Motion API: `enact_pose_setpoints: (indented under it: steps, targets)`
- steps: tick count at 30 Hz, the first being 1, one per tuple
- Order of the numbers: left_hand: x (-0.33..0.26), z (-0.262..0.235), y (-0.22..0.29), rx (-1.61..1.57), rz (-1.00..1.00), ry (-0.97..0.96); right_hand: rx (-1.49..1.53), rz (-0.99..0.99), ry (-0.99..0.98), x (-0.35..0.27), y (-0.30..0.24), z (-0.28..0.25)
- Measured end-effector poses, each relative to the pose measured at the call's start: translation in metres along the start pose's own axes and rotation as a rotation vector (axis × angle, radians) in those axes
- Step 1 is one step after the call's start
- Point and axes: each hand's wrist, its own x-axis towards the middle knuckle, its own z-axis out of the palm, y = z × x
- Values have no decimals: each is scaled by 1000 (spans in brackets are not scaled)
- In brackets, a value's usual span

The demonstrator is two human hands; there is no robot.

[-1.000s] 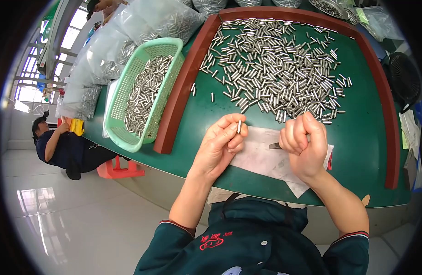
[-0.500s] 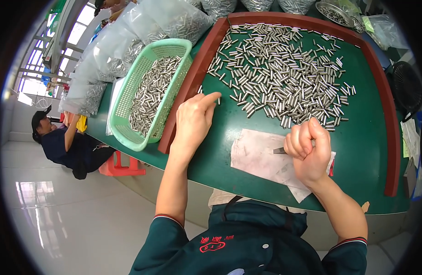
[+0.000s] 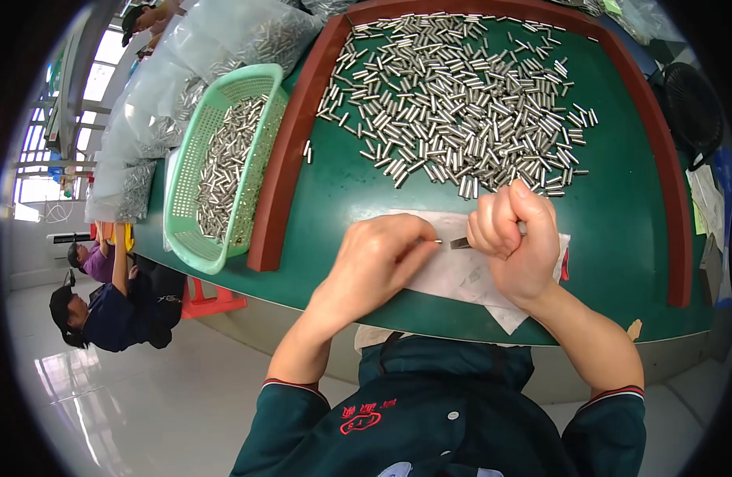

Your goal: Inspect and sort small metal pins using a hand tool at a workstation.

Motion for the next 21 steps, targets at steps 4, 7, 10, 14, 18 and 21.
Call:
enact_pose_setpoints:
  steps: [4,7,10,14,18,21]
  targets:
    - [2,16,-1,-19,-56,34,-44,-48,-15,-1,0,-1]
    - [1,16,-1,12,-52,38,-23,-48,-2,-1,-2,-2]
    - [-1,21,-4,37,-7,74,-3,-51,-16,-1,-2,-3]
    - [-3,22,-5,51,1,100,34,-43,-16,0,-2,0]
    - [-2,21,-2,60,-30,70,33,-31,-5,1,-2,-2]
    - [-1,21,-3,66,-21,65,41,-17,-3,2,-2,-2]
